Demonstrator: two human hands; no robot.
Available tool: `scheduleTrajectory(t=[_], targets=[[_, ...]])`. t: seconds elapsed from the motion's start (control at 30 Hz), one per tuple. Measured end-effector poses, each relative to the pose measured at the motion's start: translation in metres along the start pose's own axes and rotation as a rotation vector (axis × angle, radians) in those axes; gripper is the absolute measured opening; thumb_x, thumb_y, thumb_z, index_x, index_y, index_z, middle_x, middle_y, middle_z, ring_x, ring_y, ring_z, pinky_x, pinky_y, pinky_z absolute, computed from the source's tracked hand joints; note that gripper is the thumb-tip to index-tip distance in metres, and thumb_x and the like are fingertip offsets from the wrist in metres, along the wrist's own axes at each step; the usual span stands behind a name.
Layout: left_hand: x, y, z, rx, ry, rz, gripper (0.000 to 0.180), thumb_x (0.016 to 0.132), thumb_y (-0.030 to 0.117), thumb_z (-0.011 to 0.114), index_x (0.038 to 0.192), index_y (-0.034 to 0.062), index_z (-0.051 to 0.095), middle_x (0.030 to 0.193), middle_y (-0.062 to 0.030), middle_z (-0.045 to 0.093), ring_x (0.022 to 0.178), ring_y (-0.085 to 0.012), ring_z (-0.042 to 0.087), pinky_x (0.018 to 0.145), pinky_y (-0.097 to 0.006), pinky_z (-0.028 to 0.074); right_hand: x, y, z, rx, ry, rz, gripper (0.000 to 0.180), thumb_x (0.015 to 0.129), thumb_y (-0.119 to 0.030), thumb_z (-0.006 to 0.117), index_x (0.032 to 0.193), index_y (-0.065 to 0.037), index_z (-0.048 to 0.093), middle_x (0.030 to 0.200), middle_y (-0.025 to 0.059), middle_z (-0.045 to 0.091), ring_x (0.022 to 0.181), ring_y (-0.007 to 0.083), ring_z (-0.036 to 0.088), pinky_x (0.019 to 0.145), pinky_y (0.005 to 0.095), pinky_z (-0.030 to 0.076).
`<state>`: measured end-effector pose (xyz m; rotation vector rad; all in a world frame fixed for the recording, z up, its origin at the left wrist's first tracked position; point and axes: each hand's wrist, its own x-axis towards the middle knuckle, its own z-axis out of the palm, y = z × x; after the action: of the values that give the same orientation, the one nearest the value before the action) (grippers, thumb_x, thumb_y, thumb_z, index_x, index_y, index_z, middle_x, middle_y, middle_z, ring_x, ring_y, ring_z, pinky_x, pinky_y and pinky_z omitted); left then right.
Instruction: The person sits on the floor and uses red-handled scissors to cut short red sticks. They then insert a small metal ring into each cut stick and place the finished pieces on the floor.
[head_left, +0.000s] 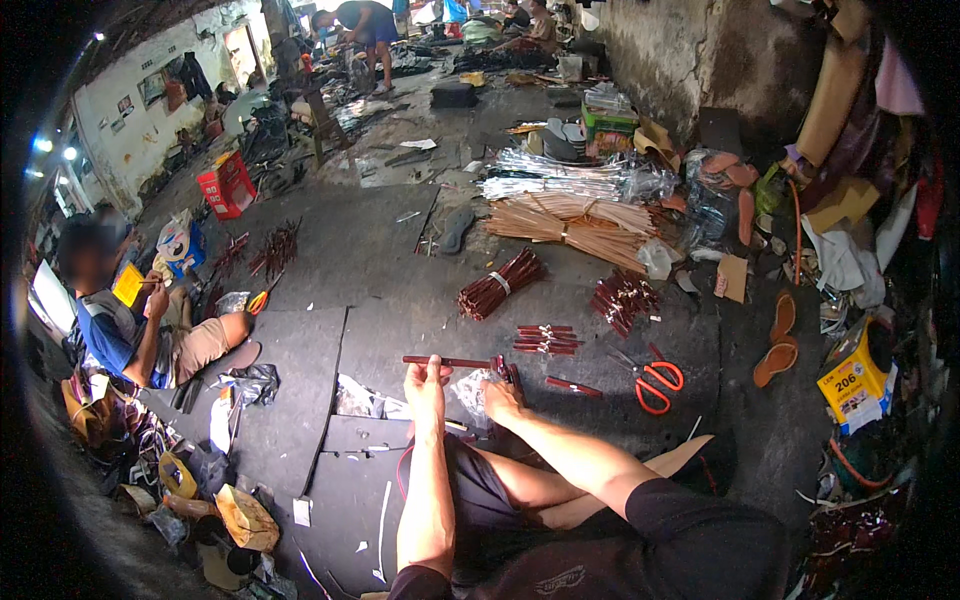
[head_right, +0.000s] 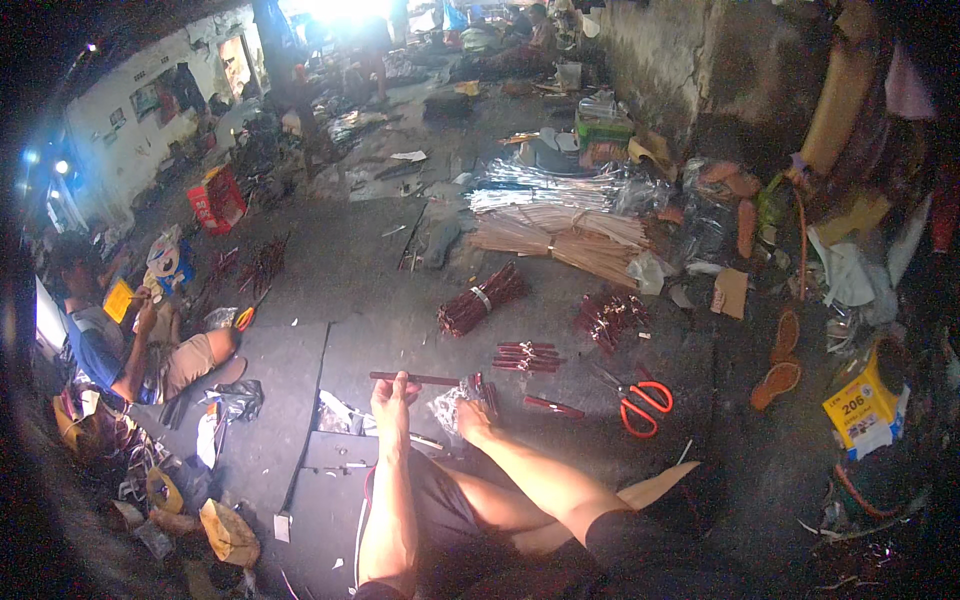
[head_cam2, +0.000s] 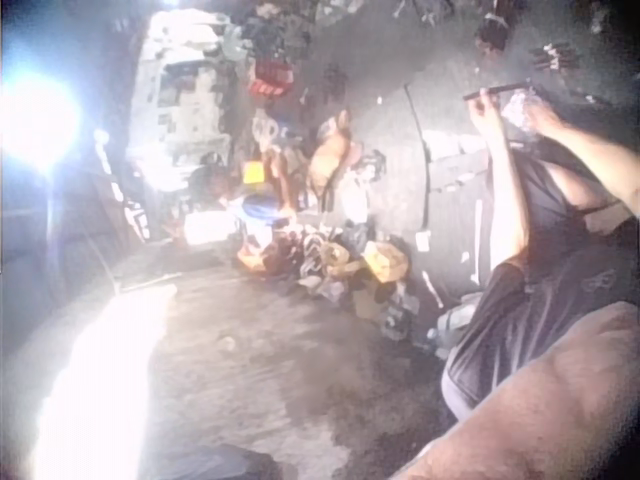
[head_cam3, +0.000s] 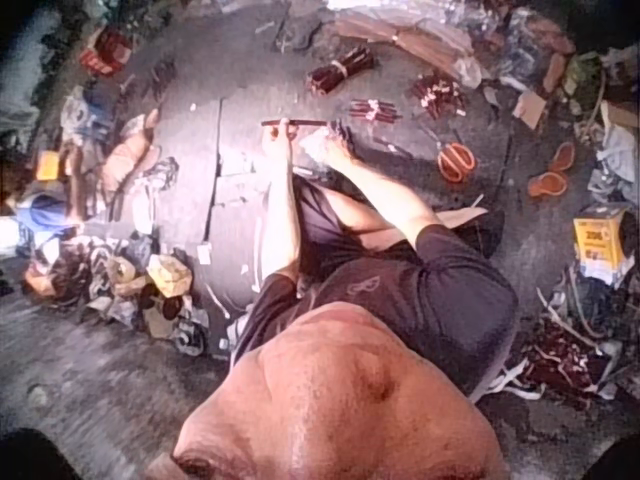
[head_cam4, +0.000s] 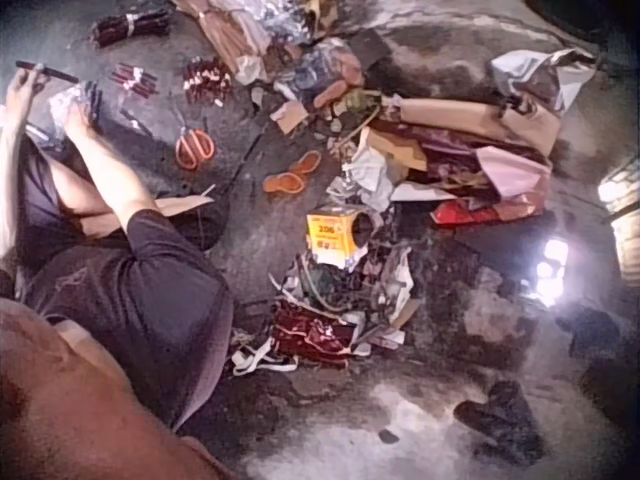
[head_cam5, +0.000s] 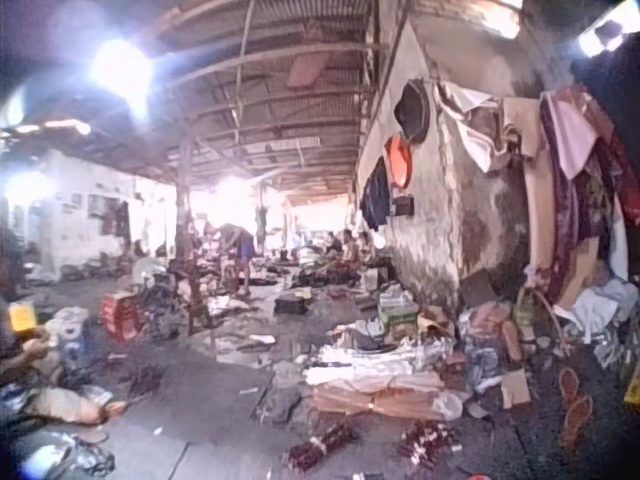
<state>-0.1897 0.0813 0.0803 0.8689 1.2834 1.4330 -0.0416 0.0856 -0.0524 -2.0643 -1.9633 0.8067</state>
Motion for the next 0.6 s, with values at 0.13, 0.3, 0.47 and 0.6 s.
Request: scheduleTrajectory(t=[0.13,0.3,0.47,0.6], targets=[[0.008,0.003,-0.005,0.014,-0.007,-0.001,0.020,0.097,0.023,0.062,0.096,0.0036,0.059,0.084,-0.0040,0.063,0.076,-0.0143,0.065,0.077,-0.033,0.055,0.010,-0.019,-0.010,-0.104,-0.021,-0.070,0.027,0.089,-0.017,0.054,0.113,-0.009,0.064,0.102,0.0192,0.069,0.099,0.0363,0.067,0.083,0.0490,0.053],[0.007,0.007,0.002,0.003,0.025,0.026,0.024,0.097,0.026,0.061,0.106,0.0036,0.061,0.097,-0.0022,0.065,0.078,-0.0103,0.062,0.077,-0.030,0.054,0.010,-0.006,-0.005,-0.049,0.023,-0.123,0.023,0.091,-0.020,0.056,0.107,-0.006,0.064,0.101,0.0207,0.067,0.102,0.0366,0.064,0.081,0.0475,0.052],[0.010,0.006,-0.013,-0.107,0.115,0.015,0.023,0.098,0.025,0.060,0.110,0.0053,0.061,0.098,-0.0035,0.065,0.083,-0.0102,0.062,0.082,-0.030,0.051,-0.006,-0.003,-0.013,0.247,0.269,-0.405,0.017,0.087,-0.020,0.065,0.094,-0.005,0.069,0.096,0.0175,0.063,0.090,0.0382,0.063,0.082,0.0453,0.050],[0.007,0.017,-0.003,-0.222,0.117,0.013,0.021,0.099,0.026,0.058,0.105,0.0068,0.063,0.087,-0.0047,0.066,0.078,-0.0108,0.062,0.075,-0.026,0.050,0.015,0.012,-0.012,0.645,0.191,-0.237,0.017,0.087,-0.021,0.071,0.092,-0.004,0.070,0.087,0.0069,0.067,0.072,0.0183,0.063,0.065,0.0340,0.051]])
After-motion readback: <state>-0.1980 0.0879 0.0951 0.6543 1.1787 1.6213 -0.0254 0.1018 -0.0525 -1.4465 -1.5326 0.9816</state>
